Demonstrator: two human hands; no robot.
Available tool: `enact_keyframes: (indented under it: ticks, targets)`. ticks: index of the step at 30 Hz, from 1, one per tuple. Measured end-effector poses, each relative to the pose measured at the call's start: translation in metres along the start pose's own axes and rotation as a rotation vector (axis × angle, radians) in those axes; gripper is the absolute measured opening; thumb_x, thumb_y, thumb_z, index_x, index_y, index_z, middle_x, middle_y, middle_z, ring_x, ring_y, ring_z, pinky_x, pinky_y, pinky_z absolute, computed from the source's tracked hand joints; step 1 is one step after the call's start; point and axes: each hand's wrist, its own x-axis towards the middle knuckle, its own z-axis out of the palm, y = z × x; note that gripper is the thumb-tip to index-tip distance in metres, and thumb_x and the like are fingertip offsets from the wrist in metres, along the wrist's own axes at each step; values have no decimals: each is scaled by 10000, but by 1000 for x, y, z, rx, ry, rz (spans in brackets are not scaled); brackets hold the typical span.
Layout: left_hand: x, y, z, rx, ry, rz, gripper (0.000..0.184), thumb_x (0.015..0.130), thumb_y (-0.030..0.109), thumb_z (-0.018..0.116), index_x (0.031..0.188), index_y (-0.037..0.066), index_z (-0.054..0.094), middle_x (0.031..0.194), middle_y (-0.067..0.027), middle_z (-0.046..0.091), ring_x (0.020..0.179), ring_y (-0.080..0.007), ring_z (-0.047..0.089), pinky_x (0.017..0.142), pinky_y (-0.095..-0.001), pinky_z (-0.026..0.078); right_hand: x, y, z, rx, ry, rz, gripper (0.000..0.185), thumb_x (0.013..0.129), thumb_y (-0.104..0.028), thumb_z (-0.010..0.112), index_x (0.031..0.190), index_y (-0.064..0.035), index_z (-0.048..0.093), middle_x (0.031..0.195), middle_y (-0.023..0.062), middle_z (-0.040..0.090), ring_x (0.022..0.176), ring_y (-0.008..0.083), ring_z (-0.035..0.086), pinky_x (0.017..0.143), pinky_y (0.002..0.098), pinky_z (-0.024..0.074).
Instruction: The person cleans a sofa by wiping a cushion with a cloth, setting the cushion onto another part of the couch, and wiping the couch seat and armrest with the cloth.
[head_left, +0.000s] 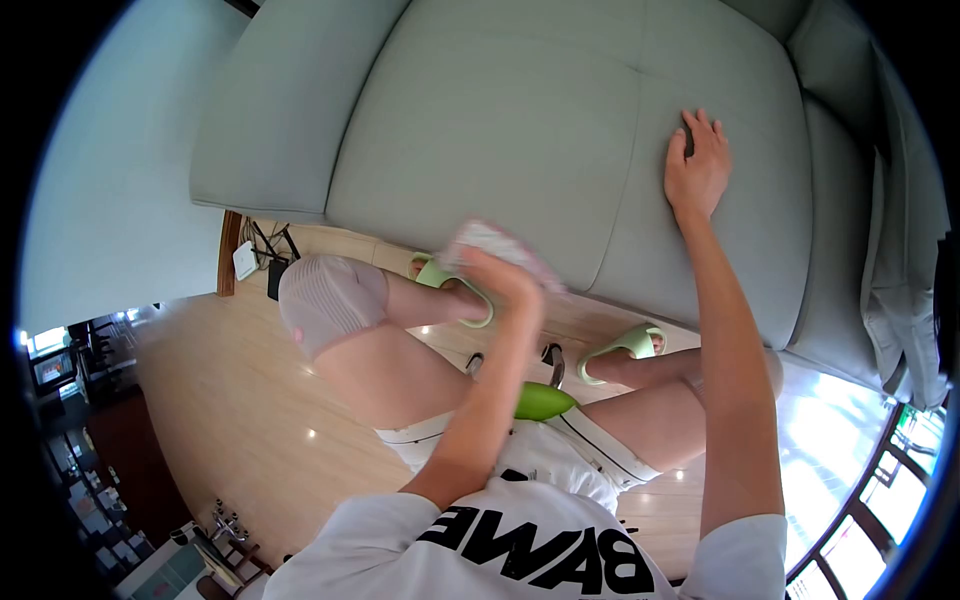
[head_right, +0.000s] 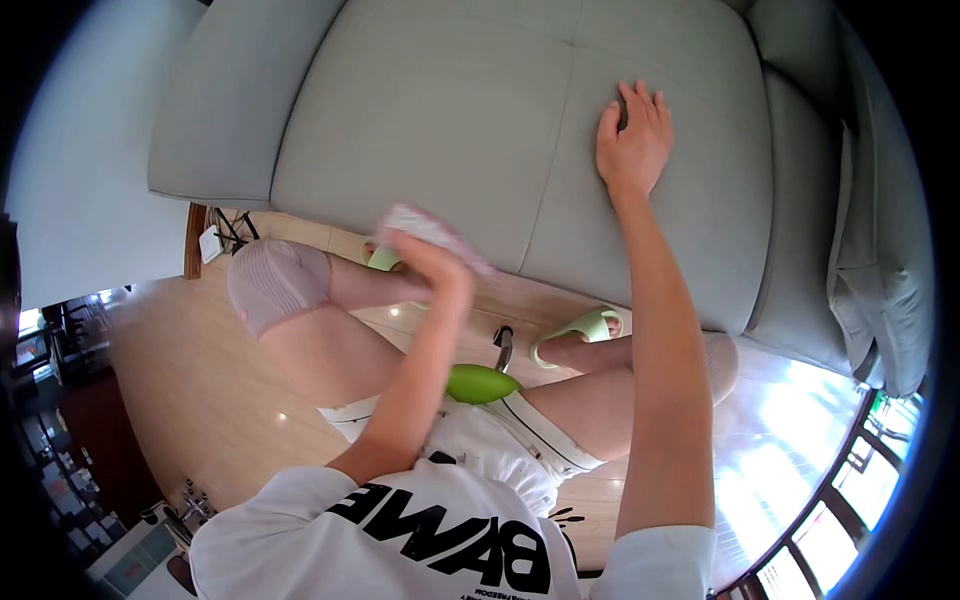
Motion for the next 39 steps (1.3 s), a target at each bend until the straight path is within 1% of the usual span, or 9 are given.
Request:
enact_keyframes:
  ticks: [4,6,9,16,22,29,33,37,39]
  targets:
    - [169,92,-40,-485,-490,160,658,1066,608,295,1454,120,505,1429,-63,526,1283,-272,540,1110,-426,438,-1,-1,3,-14,36,-14,338,958,-240,578,1232,-107,724,1385,108,659,1376,345,520,1188,474,350]
    - [184,149,-44,-481,-520,-26,738,1047,646,274,1520,110,456,1503,-84,498,1338,-307,519,1122,-429,433,-2,-3,2,-29,60,-16,328,947,-229,583,1214,-104,727,1372,111,666,1362,352,530,1184,481,354]
    - [188,128,-42,-463,-389,146,797,1027,680,249,1554,108,420,1563,-96,450,1382,-335,488,1127,-451,430,0,-8,4,-45,79,-34,313,939,-214,581,1189,-97,727,1349,115,676,1346,364,541,1179,494,359]
    - [1,83,-21,-340,-237,-133,823,1032,713,235,1604,127,320,1609,-67,383,1459,-296,376,1207,-424,300,-2,-11,6,-47,105,-51,309,945,-201,567,1193,-88,711,1333,126,680,1339,373,544,1176,502,361]
    - [-138,-1,-3,-74,-145,-221,818,1075,640,280,1515,-49,325,1506,-231,405,1368,-316,439,1177,-403,326,-4,-6,7,-51,92,-56,312,949,-213,563,1188,-82,716,1362,135,666,1339,371,544,1181,501,353]
    - [-144,59,-74,112,-717,-411,477,1107,487,401,1052,31,526,929,-22,513,839,-124,484,737,-297,415,0,-5,1,-29,46,-26,340,959,-228,553,1213,-74,719,1381,144,654,1353,374,531,1178,505,353]
    - [-93,83,-108,131,-901,-41,285,1090,331,506,1155,56,546,978,-23,492,883,-129,450,785,-304,384,-1,-3,2,-22,17,-11,353,973,-235,544,1237,-74,714,1396,137,645,1373,375,512,1185,503,346]
    - [-96,83,-110,455,-933,947,314,1043,188,555,1281,-14,516,1243,-185,502,1138,-288,488,973,-388,404,4,-1,-4,-47,-127,11,380,1002,-261,535,1313,-93,678,1471,122,587,1403,366,482,1197,500,335]
    - [-81,60,-111,523,-851,986,435,1014,139,564,1405,-26,469,1416,-275,386,1292,-429,402,1105,-477,333,4,10,-14,-13,-208,-62,396,1022,-280,533,1365,-117,647,1515,113,545,1418,352,468,1201,492,335]
